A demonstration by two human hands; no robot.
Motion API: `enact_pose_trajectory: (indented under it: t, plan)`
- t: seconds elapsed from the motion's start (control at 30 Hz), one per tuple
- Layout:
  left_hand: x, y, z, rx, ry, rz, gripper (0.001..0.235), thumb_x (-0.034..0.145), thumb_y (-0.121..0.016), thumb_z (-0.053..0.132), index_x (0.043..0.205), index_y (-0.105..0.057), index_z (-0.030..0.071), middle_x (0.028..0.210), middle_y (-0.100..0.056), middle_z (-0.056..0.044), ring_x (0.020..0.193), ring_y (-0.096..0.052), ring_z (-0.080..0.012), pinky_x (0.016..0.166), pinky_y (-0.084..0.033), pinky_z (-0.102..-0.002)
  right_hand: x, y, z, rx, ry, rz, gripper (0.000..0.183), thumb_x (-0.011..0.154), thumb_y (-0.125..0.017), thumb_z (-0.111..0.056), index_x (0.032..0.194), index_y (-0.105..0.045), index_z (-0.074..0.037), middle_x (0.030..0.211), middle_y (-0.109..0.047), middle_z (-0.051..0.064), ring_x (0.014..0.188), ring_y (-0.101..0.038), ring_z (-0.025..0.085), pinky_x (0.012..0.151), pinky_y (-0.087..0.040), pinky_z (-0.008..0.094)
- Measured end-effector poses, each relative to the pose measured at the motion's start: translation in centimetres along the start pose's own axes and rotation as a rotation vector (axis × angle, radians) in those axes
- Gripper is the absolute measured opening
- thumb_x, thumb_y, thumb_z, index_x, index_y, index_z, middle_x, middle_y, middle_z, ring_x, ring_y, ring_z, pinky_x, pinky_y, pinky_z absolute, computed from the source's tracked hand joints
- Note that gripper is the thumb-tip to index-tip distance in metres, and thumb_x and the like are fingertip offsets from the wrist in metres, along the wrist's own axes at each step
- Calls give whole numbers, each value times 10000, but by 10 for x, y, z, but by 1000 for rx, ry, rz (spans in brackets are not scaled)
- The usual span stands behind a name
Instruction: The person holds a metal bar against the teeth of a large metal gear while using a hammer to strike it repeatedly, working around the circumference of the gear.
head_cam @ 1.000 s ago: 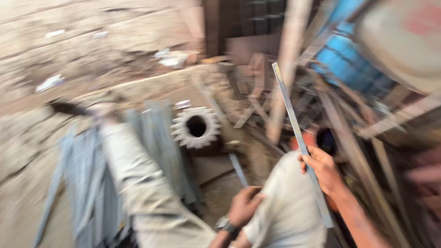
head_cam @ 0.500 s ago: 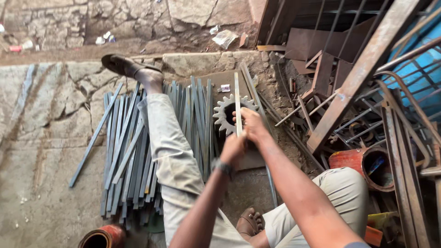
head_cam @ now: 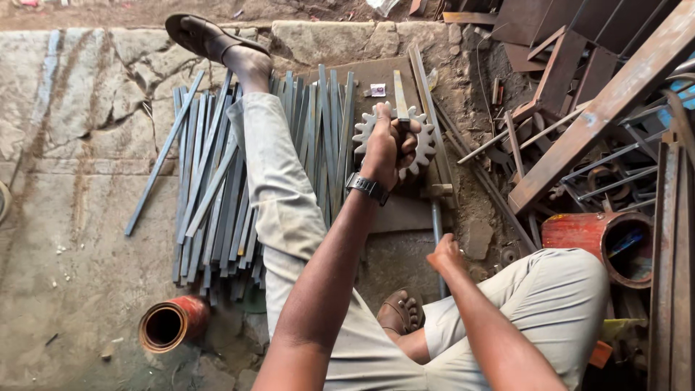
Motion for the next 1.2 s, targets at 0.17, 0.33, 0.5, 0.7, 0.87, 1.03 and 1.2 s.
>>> enact_pose_trajectory:
  t: [0.17,0.33,0.5,0.7,0.87,1.03,1.2]
  plan:
    - [3,-3,2,9,9,-3,843,986,-151,772,886,-603,68,600,-394,35,520,-349,-122,462,-281,-265,14,-17,6,-8,13,-11,694,828,-755,-191,1414,-427,-16,1299,-632,242,1203,-639,397,998,-528,487]
    - [5,-7,0,-21,14,-38,814,984,-156,776,846,-567,87,595,-365,44,516,-341,-124,478,-299,-267,-4,-37,-11,314,118,-231,390,803,-688,-196,1134,-721,8,955,-747,142,841,-730,261,763,-606,444]
    - [5,-15,0,-73,6,-47,757,1004,-186,762,830,-526,108,613,-353,53,529,-333,-105,484,-303,-258,-61,-23,-59,1549,-27,-543,163,931,-627,-175,981,-508,-76,737,-527,54,570,-510,159,495,-489,354]
    - [-1,-16,-1,-135,28,-14,698,994,-214,756,790,-461,136,623,-344,58,515,-317,-91,451,-280,-243,-112,4,-79,1998,-175,-841,469,988,-536,-528,946,-556,-61,629,-471,-29,485,-460,64,392,-391,194]
    - [-1,8,-32,-124,72,-64,546,1081,-339,625,794,-440,171,632,-355,69,511,-344,-84,453,-286,-232,-95,-15,-67,1849,-213,-783,476,979,-551,-597,866,-494,-138,565,-401,-60,418,-379,47,346,-302,201]
    - [-20,99,-84,911,11,246,407,977,-497,352,774,-684,53,708,-657,-173,599,-607,-290,534,-445,-412,-121,21,-63,1695,-102,-577,450,1004,-536,-582,881,-483,-152,570,-393,-54,412,-354,51,355,-290,215]
    - [-37,120,-99,1696,-105,402,402,963,-489,327,800,-767,87,830,-735,-219,780,-720,-416,716,-568,-520,-164,126,-56,1200,258,-82,471,1024,-502,-508,893,-532,-57,576,-433,-11,415,-404,95,350,-341,281]
Point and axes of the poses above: each hand's wrist, its own x-axis towards the middle knuckle, its own y-axis out of the back of the hand, z = x × y, the point moved 10 cm from there along x, towards the middle knuckle
